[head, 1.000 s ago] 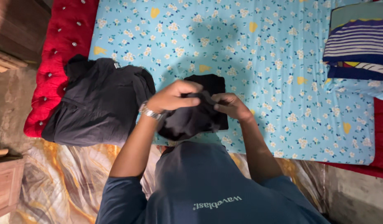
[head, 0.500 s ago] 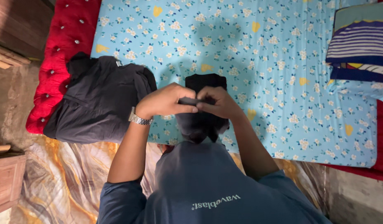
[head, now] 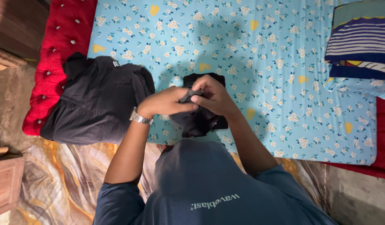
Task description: The person removes clothing items one by one from a storage cabinet and systematically folds each shirt flat on a bed.
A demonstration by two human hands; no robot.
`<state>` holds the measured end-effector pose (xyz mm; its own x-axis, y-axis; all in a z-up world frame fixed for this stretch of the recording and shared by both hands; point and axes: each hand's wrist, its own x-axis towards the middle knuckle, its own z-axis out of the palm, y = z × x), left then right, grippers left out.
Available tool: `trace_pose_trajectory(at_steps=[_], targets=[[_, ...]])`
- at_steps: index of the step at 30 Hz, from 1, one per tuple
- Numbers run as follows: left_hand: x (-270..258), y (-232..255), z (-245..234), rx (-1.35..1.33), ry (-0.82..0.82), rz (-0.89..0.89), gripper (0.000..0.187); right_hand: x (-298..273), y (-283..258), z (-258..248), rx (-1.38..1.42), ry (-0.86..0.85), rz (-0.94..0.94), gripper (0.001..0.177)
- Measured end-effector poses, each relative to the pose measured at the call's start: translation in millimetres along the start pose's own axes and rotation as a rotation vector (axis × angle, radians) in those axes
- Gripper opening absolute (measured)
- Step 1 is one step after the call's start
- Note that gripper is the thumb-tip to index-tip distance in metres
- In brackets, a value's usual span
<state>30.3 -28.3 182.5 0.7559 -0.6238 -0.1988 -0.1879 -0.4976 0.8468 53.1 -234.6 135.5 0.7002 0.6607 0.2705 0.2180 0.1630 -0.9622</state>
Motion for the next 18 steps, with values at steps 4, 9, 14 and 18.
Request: trace_pose_trajectory(at_steps=[4,9,14,18], targets=[[3,-13,-2,-0.058,-0.002,0.011,0.039,-2,10,9,0.192,0.197,-0.207,0.019],[-1,-22,0,-0.243,0.191,0.234,0.032,-32,73,26,-0.439,0.692,0.102,0.02],[-11,-39,1,-0.196,0.304,0.057,0.032,-74,123,25,-0.59,0.3,0.332,0.017],[-33,-52,-7,-0.528,0.408,0.033,0.026,-96,166,5,-0.602,0.169,0.32,0.014]])
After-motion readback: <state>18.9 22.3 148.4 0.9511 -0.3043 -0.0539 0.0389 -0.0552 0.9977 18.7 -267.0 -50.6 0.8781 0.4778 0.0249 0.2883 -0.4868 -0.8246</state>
